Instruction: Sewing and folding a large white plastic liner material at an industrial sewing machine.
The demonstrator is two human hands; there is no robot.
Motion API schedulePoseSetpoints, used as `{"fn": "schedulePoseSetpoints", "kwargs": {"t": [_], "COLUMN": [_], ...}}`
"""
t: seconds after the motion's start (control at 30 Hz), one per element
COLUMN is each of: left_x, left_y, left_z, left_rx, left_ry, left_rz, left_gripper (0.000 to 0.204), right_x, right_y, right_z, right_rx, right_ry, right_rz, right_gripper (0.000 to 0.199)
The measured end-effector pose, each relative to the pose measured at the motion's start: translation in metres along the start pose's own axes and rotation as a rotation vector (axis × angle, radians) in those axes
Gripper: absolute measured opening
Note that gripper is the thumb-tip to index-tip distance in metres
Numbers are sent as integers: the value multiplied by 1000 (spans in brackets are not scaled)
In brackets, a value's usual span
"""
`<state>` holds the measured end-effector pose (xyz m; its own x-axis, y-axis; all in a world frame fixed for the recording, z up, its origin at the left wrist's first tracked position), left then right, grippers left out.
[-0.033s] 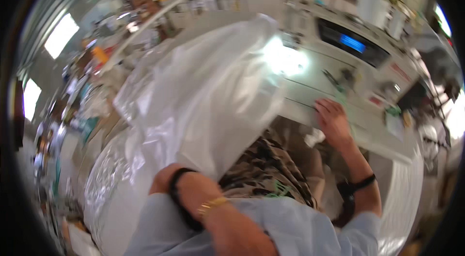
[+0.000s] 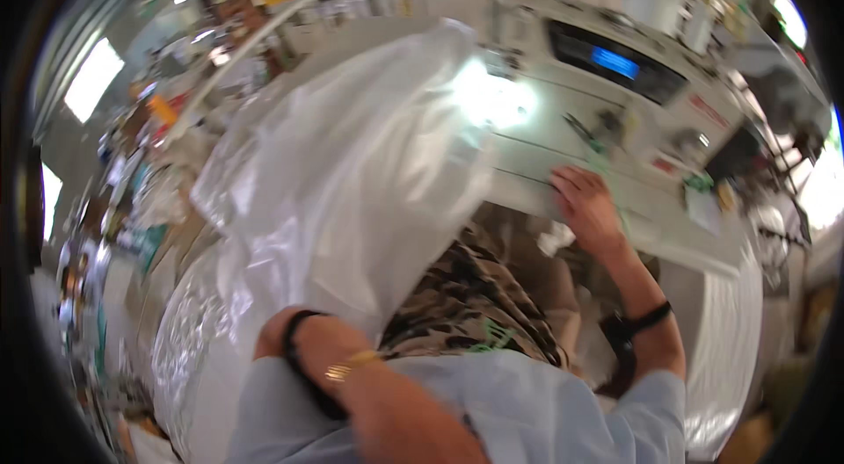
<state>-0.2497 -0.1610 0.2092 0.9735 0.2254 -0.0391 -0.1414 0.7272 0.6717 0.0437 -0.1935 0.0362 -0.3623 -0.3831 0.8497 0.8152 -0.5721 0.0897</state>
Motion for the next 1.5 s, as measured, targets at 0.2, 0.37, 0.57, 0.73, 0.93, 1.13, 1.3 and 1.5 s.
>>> {"fn": "schedulePoseSetpoints", "kwargs": {"t": [0.2,0.37,0.57,0.73,0.93,1.13,1.3,1.5], "left_x": [58,98,110,97,69,78,89,87], "left_y": [22,10,-34,-34,-52,-62,-68,-71], "left_z": [-65,-156,-230,-250,-351,-379,-378,-401], "left_rx": [194,649,429,574,1062,1232,1097,1183], "left_ry": [397,1018,1334,1263,1307,1246,1312,1468], "left_rz": [-79,505,705,1267,1765,1748,1619,1319], "left_gripper": [26,20,25,32,43,33,29,27], "right_x": [35,30,-36,-119,-174,-215,-216,-147], "right_y": [-22,-53,-90,-117,-109,-143,-139,-153], "right_z": [-13,-105,-112,-105,-57,-26,-28,-19], "right_rx": [-166,-695,-752,-876,-907,-784,-727,-473], "right_ry": [-81,-333,-398,-511,-211,-310,-289,-162], "right_rz": [136,778,1438,1725,1540,1540,1572,1511], "right_gripper": [26,25,30,37,54,36,31,27]}}
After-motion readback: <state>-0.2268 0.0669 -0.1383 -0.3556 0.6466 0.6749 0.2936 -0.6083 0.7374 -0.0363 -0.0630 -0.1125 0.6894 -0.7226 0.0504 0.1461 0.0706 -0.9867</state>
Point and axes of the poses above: each hand's wrist, its own z-axis towards the middle knuckle, its own x-axis out of the back of the hand, y = z × x, the point moved 10 cm from there along z, towards the middle knuckle, and after that the axes turned 13 degrees about -z, right-handed, at the moved point
